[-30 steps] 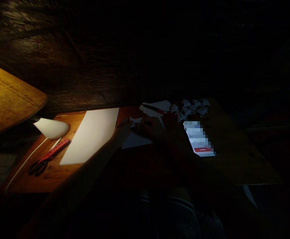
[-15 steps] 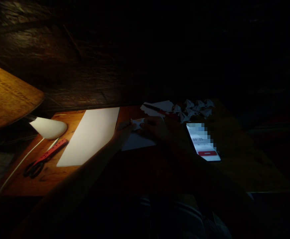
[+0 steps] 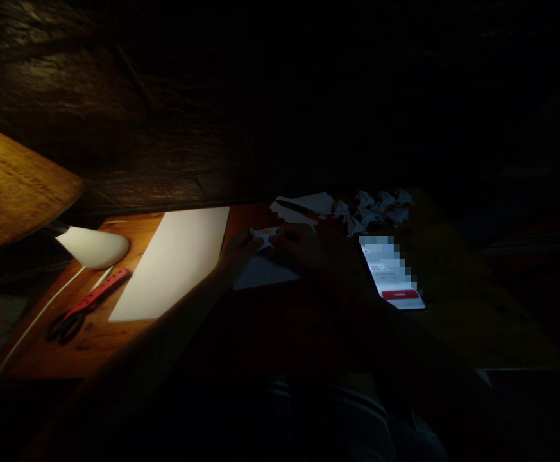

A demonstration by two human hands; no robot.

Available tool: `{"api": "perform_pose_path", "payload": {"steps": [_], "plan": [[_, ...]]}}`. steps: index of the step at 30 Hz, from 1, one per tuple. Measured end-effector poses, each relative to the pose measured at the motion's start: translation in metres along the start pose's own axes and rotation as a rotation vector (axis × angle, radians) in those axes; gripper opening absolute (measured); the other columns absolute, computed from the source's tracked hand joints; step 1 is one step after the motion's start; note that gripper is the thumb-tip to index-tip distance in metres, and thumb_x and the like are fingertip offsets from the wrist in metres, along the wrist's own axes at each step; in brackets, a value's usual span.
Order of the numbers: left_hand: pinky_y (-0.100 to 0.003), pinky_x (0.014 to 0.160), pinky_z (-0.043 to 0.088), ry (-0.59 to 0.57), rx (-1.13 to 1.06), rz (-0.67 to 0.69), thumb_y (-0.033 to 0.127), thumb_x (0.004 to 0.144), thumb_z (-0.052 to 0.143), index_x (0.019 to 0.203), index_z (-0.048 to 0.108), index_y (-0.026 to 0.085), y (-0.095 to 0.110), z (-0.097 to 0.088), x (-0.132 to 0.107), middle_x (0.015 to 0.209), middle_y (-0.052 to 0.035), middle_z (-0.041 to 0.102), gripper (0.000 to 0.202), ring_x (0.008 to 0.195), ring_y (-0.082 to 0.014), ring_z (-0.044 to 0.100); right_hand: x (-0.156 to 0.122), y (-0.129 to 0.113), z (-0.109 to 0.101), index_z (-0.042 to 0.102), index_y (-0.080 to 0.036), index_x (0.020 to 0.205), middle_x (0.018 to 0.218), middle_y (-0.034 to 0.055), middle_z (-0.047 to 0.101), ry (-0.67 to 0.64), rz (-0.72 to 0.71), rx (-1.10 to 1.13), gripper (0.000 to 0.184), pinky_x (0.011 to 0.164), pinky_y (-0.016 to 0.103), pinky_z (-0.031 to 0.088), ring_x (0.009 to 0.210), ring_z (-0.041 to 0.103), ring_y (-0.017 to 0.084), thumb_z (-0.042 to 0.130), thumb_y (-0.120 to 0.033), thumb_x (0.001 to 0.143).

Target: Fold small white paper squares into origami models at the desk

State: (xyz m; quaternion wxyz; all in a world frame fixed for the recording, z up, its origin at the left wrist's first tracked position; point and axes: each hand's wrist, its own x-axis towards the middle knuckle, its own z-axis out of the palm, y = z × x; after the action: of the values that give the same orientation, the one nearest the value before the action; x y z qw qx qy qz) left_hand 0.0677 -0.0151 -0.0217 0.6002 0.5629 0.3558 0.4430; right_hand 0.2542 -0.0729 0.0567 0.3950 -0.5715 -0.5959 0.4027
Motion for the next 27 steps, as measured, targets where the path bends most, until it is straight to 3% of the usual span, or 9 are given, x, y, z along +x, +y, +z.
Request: {"api": "perform_pose_path", "payload": {"steps": [5,9,15,20,27], "plan": [[-0.023,0.065,0.052,0.012,-0.019,-0.007,0.053,0.074,0.091,0.079,0.069,0.015,0.000,0.001,0.001,0.077,-0.0008,0.070,0.044,0.070,-0.0108,0.063,0.001,0.003,0.001,0.063,-0.021,0.069,0.070,0.0035,0.065,-0.024,-0.044,0.036,0.040,0.061,0.027,0.045,0.068,0.056,0.017,0.071,-0.057,0.085],[-0.025,0.068,0.056,-0.016,-0.060,-0.030,0.052,0.071,0.093,0.083,0.072,0.014,-0.001,0.002,0.002,0.081,-0.0024,0.073,0.045,0.072,-0.0123,0.066,-0.003,-0.002,-0.006,0.066,-0.022,0.068,0.071,0.0046,0.067,-0.026,-0.073,-0.013,0.032,0.062,0.029,0.045,0.071,0.061,0.020,0.073,-0.047,0.087],[-0.022,0.060,0.049,-0.032,-0.074,-0.021,0.051,0.071,0.095,0.081,0.074,0.014,-0.003,-0.002,0.003,0.076,-0.0016,0.071,0.044,0.065,-0.0098,0.062,-0.003,-0.008,-0.007,0.066,-0.021,0.066,0.067,0.0030,0.062,-0.038,-0.056,-0.071,0.029,0.060,0.029,0.042,0.067,0.057,0.018,0.074,-0.039,0.087],[-0.021,0.056,0.046,-0.001,-0.035,-0.009,0.046,0.074,0.093,0.076,0.070,0.015,-0.007,-0.003,0.004,0.071,-0.0007,0.069,0.038,0.062,-0.0093,0.060,0.001,-0.001,0.002,0.055,-0.022,0.063,0.062,0.0002,0.055,-0.057,-0.006,0.116,0.042,0.057,0.027,0.042,0.063,0.051,0.015,0.075,-0.054,0.082],[-0.026,0.073,0.058,-0.029,-0.087,-0.025,0.045,0.074,0.092,0.088,0.072,0.016,-0.001,0.000,0.001,0.082,-0.0019,0.072,0.039,0.076,-0.0139,0.070,0.009,0.019,0.005,0.055,-0.023,0.066,0.067,-0.0002,0.056,-0.059,0.001,0.169,0.038,0.057,0.027,0.038,0.063,0.047,0.014,0.069,-0.054,0.082]]}}
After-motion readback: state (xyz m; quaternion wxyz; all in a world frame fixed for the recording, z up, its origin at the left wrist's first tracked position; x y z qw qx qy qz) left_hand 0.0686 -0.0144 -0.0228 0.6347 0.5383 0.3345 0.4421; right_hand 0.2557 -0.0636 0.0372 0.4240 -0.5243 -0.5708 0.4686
